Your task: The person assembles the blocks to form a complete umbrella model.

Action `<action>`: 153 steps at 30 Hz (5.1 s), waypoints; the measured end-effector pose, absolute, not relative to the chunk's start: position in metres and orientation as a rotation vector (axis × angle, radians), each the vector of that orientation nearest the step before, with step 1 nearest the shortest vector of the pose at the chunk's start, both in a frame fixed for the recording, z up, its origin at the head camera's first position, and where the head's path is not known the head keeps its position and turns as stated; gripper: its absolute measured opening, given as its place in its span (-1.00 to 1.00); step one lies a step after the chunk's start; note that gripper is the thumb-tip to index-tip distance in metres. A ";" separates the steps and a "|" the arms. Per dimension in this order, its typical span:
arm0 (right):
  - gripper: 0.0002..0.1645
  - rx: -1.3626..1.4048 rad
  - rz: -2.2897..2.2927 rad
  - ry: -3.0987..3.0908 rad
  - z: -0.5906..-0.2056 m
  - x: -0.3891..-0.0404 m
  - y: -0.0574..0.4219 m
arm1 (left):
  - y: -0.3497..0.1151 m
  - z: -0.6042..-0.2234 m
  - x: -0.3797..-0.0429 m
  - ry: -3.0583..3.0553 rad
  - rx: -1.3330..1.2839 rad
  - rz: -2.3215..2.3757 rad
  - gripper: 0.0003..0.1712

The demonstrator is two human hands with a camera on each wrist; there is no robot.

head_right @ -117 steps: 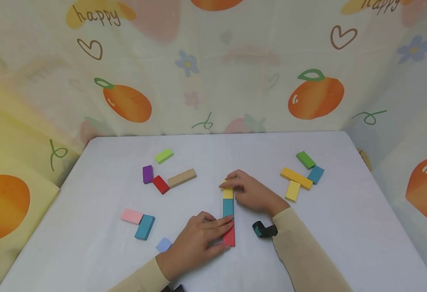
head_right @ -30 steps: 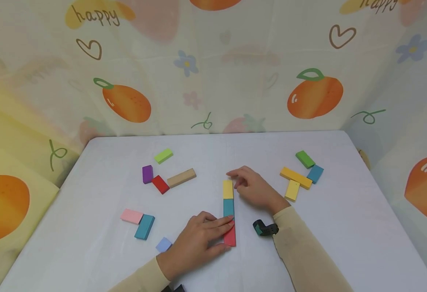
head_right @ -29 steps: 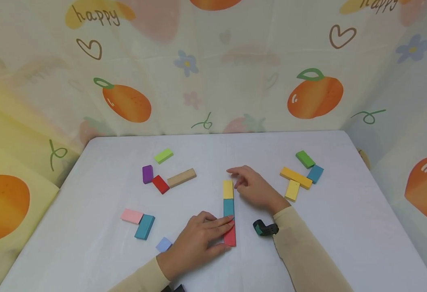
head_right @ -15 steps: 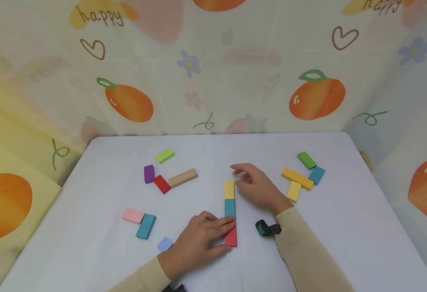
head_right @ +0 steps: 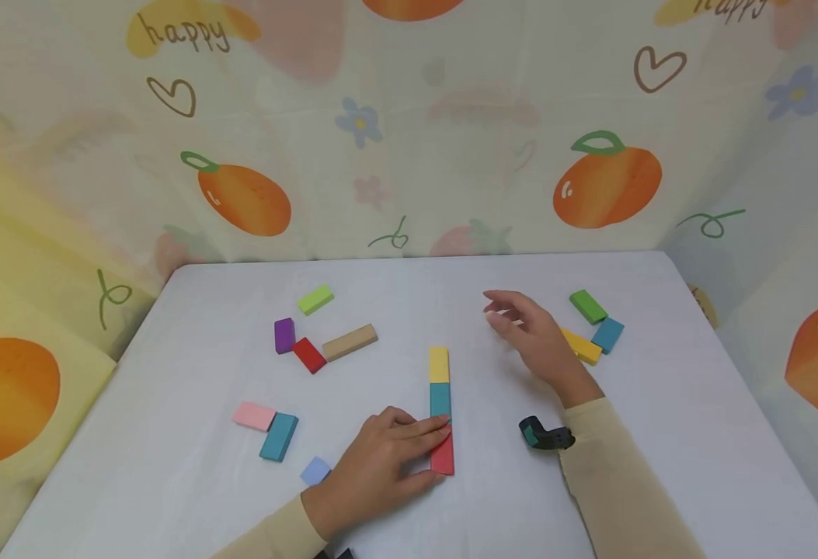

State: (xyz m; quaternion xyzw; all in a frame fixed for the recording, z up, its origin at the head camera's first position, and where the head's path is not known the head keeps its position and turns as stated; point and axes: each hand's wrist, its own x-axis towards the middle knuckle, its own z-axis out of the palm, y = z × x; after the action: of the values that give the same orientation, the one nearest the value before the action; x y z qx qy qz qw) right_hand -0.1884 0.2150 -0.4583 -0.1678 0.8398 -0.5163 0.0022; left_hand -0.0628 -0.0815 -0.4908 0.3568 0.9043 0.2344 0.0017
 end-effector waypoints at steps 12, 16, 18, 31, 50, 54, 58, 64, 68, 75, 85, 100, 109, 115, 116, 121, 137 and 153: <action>-0.48 -0.479 -1.668 2.674 -0.453 -0.180 0.267 | -0.083 -0.490 -0.061 2.847 1.140 0.793 -0.32; -0.46 -0.382 -1.548 2.789 -0.458 -0.176 0.286 | -0.083 -0.490 -0.061 2.843 1.149 0.804 -0.31; -0.43 -0.325 -1.488 2.834 -0.462 -0.175 0.294 | -0.083 -0.490 -0.061 2.843 1.155 0.801 -0.31; -0.40 -0.165 -1.299 2.955 -0.482 -0.168 0.317 | -0.083 -0.490 -0.061 2.842 1.139 0.806 -0.31; -0.48 -0.255 -1.089 2.916 -0.487 -0.169 0.325 | -0.084 -0.491 -0.060 2.835 1.142 0.805 -0.32; -0.46 -0.247 -1.060 2.917 -0.487 -0.170 0.323 | -0.084 -0.491 -0.061 2.839 1.153 0.788 -0.32; -0.46 -0.260 -1.020 2.943 -0.488 -0.171 0.323 | -0.084 -0.491 -0.062 2.844 1.167 0.778 -0.32; -0.47 -0.272 -0.989 2.962 -0.487 -0.170 0.321 | -0.084 -0.491 -0.061 2.840 1.151 0.781 -0.32; -0.49 -0.289 -0.983 2.987 -0.487 -0.171 0.319 | -0.084 -0.491 -0.061 2.844 1.156 0.779 -0.32; -0.50 -0.319 -0.973 3.022 -0.487 -0.171 0.318 | -0.084 -0.492 -0.062 2.839 1.155 0.792 -0.31; -0.48 -0.313 -1.006 3.053 -0.476 -0.170 0.308 | -0.084 -0.493 -0.062 2.850 1.153 0.798 -0.32; -0.49 -0.479 -1.019 2.998 -0.460 -0.173 0.286 | -0.084 -0.492 -0.062 2.818 1.109 0.771 -0.28; -0.51 -0.520 -1.027 2.965 -0.457 -0.177 0.267 | -0.083 -0.492 -0.062 2.824 1.142 0.765 -0.29; -0.51 -0.593 -1.030 2.916 -0.457 -0.185 0.251 | -0.083 -0.492 -0.062 2.835 1.137 0.754 -0.29; -0.51 -0.602 -1.026 2.906 -0.457 -0.187 0.247 | -0.083 -0.493 -0.063 2.836 1.136 0.756 -0.29; -0.50 -0.615 -0.980 2.853 -0.461 -0.194 0.232 | -0.083 -0.493 -0.063 2.838 1.140 0.759 -0.29; -0.51 -0.669 -0.902 2.796 -0.479 -0.209 0.201 | -0.083 -0.493 -0.063 2.809 1.133 0.742 -0.29; -0.53 -0.736 -1.002 2.767 -0.488 -0.208 0.190 | -0.082 -0.491 -0.065 2.797 1.101 0.713 -0.28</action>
State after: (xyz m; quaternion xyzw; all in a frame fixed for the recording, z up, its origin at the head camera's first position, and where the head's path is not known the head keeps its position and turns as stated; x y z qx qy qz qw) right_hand -0.2083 0.1896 -0.4880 -0.2424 0.9108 -0.3297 0.0543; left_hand -0.0651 -0.0815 -0.4906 0.3563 0.9051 0.2307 0.0262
